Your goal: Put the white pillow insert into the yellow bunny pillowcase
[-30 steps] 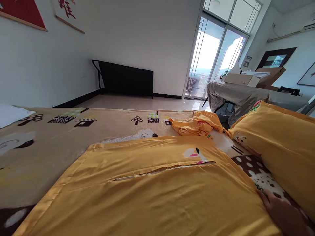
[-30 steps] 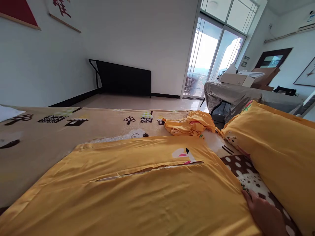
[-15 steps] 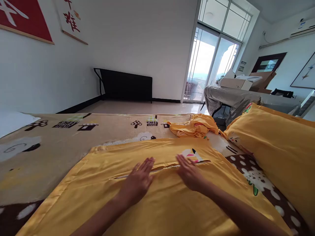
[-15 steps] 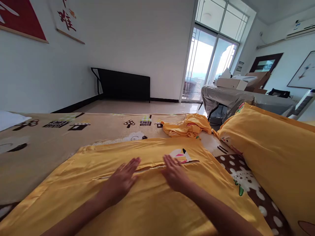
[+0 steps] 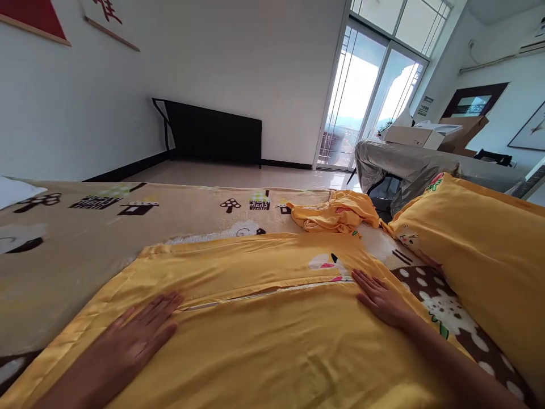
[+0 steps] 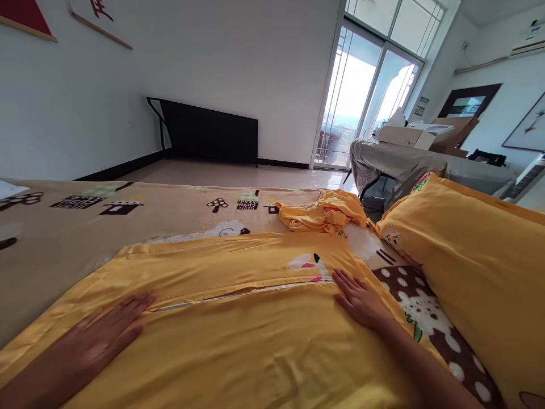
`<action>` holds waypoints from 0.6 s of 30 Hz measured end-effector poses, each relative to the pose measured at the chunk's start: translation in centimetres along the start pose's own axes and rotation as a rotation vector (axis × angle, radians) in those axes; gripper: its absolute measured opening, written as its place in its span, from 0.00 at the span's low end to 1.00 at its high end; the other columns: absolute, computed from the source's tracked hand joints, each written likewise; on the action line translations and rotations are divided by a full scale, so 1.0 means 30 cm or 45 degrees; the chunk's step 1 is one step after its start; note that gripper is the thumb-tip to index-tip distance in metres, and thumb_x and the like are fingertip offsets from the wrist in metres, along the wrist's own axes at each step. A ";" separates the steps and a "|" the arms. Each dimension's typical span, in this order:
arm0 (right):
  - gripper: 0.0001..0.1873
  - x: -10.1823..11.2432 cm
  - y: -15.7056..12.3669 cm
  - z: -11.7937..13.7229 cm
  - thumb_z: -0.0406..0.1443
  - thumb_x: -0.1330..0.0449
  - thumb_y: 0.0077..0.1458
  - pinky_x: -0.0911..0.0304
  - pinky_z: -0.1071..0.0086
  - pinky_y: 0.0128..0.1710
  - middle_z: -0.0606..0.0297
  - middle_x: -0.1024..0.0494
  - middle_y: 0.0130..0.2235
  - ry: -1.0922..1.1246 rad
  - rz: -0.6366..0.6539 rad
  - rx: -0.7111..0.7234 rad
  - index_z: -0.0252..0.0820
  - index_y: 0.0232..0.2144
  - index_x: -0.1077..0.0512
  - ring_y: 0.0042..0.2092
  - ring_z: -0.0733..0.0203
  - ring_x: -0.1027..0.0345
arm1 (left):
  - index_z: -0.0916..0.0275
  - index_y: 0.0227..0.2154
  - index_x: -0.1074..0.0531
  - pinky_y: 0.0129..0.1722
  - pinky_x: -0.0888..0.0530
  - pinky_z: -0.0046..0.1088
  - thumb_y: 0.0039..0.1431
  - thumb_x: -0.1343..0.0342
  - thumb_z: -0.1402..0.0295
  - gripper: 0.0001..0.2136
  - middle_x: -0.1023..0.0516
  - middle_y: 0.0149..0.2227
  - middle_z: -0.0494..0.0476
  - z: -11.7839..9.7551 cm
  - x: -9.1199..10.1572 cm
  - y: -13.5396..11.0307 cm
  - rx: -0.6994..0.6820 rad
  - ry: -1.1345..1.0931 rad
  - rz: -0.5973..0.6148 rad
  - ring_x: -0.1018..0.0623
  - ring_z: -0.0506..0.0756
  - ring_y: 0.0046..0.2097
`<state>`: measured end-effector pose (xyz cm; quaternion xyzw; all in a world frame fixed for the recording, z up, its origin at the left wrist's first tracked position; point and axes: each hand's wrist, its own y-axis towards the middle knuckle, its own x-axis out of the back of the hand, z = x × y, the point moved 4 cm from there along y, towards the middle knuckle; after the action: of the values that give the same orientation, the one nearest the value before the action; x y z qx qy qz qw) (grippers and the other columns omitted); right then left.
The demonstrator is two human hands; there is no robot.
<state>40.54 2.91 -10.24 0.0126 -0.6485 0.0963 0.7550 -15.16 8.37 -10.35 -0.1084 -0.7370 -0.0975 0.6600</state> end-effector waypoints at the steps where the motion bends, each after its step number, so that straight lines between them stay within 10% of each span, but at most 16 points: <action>1: 0.35 0.002 -0.014 -0.013 0.54 0.66 0.62 0.67 0.57 0.66 0.69 0.61 0.68 -0.001 0.010 -0.014 0.48 0.66 0.62 0.68 0.60 0.68 | 0.58 0.63 0.50 0.66 0.48 0.43 0.60 0.66 0.51 0.30 0.50 0.65 0.44 -0.003 0.006 -0.003 -0.001 0.002 0.001 0.49 0.57 0.67; 7: 0.37 0.083 0.037 0.007 0.55 0.63 0.61 0.64 0.53 0.65 0.62 0.52 0.66 -0.052 -0.041 -0.039 0.44 0.66 0.53 0.67 0.54 0.60 | 0.57 0.63 0.47 0.64 0.44 0.42 0.60 0.68 0.53 0.30 0.47 0.65 0.45 -0.025 0.079 0.074 0.079 0.083 0.082 0.47 0.56 0.66; 14: 0.27 0.103 0.499 0.552 0.40 0.59 0.64 0.52 0.61 0.62 0.62 0.44 0.64 0.252 -0.117 0.345 0.43 0.64 0.47 0.65 0.60 0.51 | 0.64 0.64 0.53 0.65 0.50 0.46 0.63 0.69 0.63 0.28 0.53 0.67 0.55 -0.463 0.098 0.453 -0.026 -0.020 0.097 0.50 0.56 0.67; 18: 0.26 0.033 0.647 0.711 0.40 0.63 0.65 0.53 0.60 0.62 0.62 0.43 0.65 0.271 -0.154 0.353 0.44 0.63 0.46 0.65 0.63 0.52 | 0.63 0.64 0.50 0.64 0.49 0.47 0.63 0.70 0.63 0.27 0.54 0.67 0.58 -0.531 -0.008 0.601 0.068 -0.055 0.028 0.49 0.56 0.67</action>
<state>16.71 19.01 -7.96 0.1453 -0.5435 0.1400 0.8148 5.24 21.04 -8.83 -0.1011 -0.7522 -0.0683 0.6475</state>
